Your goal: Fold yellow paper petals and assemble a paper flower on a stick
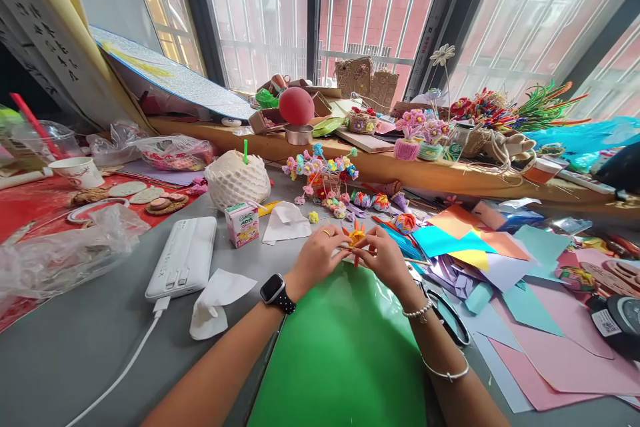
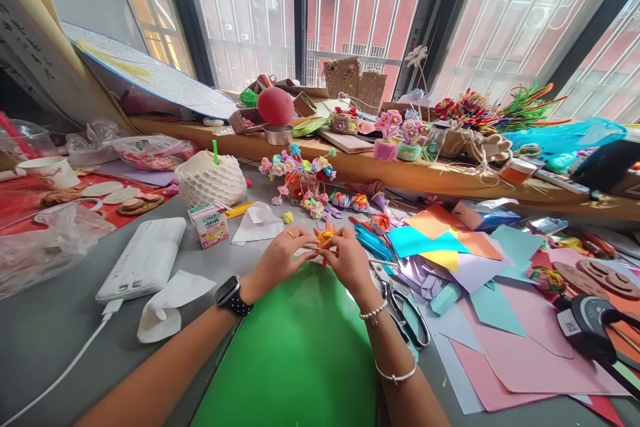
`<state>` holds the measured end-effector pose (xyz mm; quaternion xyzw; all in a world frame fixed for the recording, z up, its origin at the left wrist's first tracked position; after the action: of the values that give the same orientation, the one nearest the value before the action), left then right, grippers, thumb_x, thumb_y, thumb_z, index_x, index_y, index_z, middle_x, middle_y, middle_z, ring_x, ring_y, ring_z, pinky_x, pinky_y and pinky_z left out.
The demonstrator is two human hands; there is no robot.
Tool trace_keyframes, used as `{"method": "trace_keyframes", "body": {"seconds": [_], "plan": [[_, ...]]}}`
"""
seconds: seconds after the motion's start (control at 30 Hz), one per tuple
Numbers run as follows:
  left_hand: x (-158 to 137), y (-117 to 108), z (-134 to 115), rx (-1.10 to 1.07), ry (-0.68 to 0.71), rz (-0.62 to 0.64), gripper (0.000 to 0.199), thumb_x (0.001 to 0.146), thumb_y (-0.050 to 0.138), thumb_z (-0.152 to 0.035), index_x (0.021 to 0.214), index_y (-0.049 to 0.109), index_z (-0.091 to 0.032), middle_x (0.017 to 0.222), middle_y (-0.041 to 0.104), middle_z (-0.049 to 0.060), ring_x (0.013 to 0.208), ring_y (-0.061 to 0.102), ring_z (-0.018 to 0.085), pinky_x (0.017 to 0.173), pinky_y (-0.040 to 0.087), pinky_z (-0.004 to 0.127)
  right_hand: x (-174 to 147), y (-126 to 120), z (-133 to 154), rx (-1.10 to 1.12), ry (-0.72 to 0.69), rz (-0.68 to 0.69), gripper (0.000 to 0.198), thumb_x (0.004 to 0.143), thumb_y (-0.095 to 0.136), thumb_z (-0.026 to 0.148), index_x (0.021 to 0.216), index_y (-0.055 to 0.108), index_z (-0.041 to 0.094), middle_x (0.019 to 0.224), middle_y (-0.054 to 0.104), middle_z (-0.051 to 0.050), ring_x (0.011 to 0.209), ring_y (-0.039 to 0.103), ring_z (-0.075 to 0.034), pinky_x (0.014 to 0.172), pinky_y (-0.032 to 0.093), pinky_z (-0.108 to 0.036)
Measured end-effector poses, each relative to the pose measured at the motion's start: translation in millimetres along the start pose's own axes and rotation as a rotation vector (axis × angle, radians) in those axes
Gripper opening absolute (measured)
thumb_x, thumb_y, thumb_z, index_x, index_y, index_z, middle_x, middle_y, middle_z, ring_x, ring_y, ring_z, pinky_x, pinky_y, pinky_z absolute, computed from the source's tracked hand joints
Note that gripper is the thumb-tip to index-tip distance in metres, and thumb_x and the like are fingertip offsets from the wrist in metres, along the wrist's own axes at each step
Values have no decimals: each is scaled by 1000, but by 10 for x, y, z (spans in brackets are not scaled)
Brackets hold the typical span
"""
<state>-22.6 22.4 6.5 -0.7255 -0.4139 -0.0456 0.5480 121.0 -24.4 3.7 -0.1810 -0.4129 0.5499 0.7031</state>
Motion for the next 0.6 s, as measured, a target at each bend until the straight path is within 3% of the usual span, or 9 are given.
{"method": "trace_keyframes", "body": {"seconds": [0.23,0.6], "plan": [[-34,86,38,113,22,134,16,78,45,-18,85,60,-16,83,61,7,78,54,18,68,41,28,-6,32,32,13,-2,71,15,71,56,30,68,64,17,74,50,-3,60,50,-12,56,43,-27],[-40,44,7,152,-45,99,18,77,44,-16,83,62,-17,80,64,5,75,57,17,66,40,27,-8,77,48,61,52,20,26,75,50,37,67,66,18,74,56,-4,62,53,-13,59,41,-26]]}}
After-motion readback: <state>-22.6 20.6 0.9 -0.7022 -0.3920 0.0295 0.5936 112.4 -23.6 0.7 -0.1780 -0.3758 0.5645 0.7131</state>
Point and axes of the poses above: each hand's wrist, its own x-axis towards the middle knuckle, its own y-axis out of the palm, z = x × y, the point moved 2 cm from there along x, towards the middle knuckle
